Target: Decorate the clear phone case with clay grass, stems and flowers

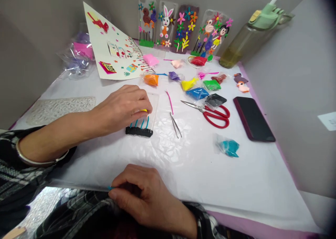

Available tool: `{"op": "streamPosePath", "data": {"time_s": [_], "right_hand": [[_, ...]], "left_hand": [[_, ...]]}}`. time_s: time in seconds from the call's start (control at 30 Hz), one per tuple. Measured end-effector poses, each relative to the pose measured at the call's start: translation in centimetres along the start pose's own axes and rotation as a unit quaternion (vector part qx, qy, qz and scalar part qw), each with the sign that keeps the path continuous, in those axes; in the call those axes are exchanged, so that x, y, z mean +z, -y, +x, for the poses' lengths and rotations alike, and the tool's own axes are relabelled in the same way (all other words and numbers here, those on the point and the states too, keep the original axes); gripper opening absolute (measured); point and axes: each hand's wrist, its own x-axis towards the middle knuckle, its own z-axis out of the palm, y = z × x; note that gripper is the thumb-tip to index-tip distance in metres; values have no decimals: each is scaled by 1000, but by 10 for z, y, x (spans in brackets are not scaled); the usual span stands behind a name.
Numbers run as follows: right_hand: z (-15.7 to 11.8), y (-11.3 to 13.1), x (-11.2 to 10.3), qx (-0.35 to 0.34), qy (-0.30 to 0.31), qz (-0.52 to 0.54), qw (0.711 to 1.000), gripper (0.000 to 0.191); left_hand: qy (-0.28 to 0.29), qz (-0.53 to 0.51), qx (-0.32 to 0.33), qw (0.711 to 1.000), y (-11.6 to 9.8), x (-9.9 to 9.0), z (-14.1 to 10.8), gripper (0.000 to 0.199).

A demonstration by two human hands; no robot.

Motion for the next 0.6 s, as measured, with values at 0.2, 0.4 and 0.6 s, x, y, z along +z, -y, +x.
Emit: {"op": "streamPosePath", "data": {"time_s": [0.2, 0.4, 0.6], "right_hand": [[0, 0, -1, 8, -2, -5, 1000, 35], [0, 1, -1, 27, 3, -7, 1000, 37], [0, 1, -1, 35, 5, -4, 999, 37]], "left_hand": [[26, 6, 19, 999, -3, -1, -5, 27], [48, -12, 0, 999, -1, 6, -2, 28], [36, -50, -3, 998, 0, 7, -5, 26]]}}
